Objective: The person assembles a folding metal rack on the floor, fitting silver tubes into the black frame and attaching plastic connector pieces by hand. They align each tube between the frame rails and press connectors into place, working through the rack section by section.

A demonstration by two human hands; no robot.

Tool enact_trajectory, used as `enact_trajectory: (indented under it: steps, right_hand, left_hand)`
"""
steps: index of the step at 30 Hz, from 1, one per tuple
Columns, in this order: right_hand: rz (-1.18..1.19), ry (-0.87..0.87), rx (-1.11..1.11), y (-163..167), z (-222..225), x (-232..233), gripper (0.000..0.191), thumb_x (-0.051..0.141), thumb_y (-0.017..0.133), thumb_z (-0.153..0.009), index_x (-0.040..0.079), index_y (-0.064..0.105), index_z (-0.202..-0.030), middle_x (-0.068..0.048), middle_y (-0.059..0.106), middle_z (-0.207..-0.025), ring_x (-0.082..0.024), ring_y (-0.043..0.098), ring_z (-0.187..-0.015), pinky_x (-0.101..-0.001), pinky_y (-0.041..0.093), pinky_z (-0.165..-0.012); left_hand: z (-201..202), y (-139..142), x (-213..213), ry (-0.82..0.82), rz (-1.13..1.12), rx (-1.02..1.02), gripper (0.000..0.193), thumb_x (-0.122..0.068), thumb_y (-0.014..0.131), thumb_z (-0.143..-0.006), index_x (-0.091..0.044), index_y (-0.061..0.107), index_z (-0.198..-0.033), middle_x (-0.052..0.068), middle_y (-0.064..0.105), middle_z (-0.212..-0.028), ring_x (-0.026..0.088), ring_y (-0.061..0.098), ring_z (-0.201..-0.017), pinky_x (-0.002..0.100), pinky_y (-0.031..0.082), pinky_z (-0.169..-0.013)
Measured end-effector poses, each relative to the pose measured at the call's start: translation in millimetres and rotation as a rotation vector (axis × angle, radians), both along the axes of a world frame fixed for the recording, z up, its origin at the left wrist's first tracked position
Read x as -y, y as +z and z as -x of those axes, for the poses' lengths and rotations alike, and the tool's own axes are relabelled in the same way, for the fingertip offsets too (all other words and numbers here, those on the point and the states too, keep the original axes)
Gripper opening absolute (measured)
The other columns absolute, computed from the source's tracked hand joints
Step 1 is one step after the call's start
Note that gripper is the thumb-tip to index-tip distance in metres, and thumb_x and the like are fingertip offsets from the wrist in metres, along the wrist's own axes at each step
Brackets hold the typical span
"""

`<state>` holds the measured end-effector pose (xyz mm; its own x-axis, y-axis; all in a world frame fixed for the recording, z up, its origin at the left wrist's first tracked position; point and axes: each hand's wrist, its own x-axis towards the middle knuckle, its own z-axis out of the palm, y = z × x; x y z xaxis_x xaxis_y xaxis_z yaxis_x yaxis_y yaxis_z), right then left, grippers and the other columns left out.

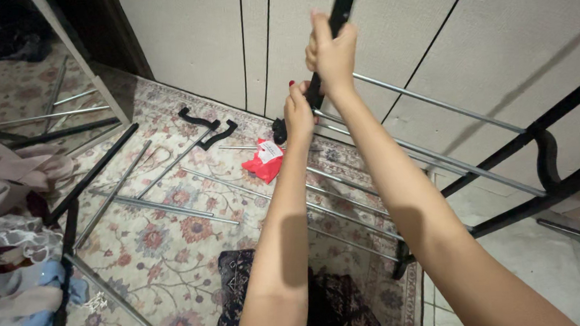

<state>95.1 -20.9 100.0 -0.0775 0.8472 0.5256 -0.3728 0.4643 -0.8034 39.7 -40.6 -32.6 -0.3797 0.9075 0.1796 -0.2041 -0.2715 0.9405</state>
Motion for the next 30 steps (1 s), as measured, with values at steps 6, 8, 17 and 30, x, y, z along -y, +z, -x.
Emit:
enact_trajectory:
  steps: [6, 8, 17, 30]
  right_hand:
    - [0.053, 0.136, -0.014, 2.8, 7.8, 3.9, 0.040, 0.023, 0.063, -0.106, 0.012, 0.044, -0.073, 0.006, 0.037, -0.052, -0.006, 0.033, -0.038, -0.0280, 0.022, -0.036]
    - [0.032, 0.048, -0.009, 2.4, 7.9, 5.3, 0.033, 0.022, 0.063, -0.104, 0.013, 0.048, -0.076, 0.006, 0.040, -0.052, -0.007, 0.036, -0.038, -0.0287, 0.024, -0.036]
    - [0.125, 0.091, -0.030, 5.5, 5.3, -2.3, 0.040, 0.021, 0.064, -0.103, 0.012, 0.043, -0.070, 0.006, 0.038, -0.051, -0.006, 0.032, -0.037, -0.0275, 0.019, -0.035]
    - [0.080, -0.001, 0.029, -0.4, 12.7, -4.2, 0.031, 0.021, 0.063, -0.102, 0.010, 0.053, -0.074, 0.005, 0.043, -0.051, -0.008, 0.038, -0.037, -0.0281, 0.025, -0.035]
  left_hand:
    - [1.3, 0.7, 1.4, 0.030, -0.014, 0.050, 0.066, -0.045, 0.024, -0.105, -0.001, 0.073, -0.111, 0.008, 0.073, -0.081, 0.015, 0.058, -0.052, 0.029, 0.045, -0.042]
    - [0.9, -0.5, -0.8, 0.016, 0.006, 0.064, 0.065, -0.045, 0.024, -0.105, -0.001, 0.072, -0.112, 0.009, 0.073, -0.081, 0.015, 0.059, -0.052, 0.029, 0.046, -0.042]
    - [2.9, -3.1, -5.5, 0.000, -0.001, 0.047, 0.066, -0.044, 0.024, -0.105, 0.002, 0.071, -0.114, 0.010, 0.073, -0.080, 0.016, 0.058, -0.048, 0.030, 0.046, -0.040]
    - [4.1, 0.5, -9.5, 0.014, 0.065, 0.040, 0.070, -0.047, 0.024, -0.105, 0.000, 0.073, -0.116, 0.014, 0.071, -0.078, 0.019, 0.059, -0.050, 0.031, 0.045, -0.040]
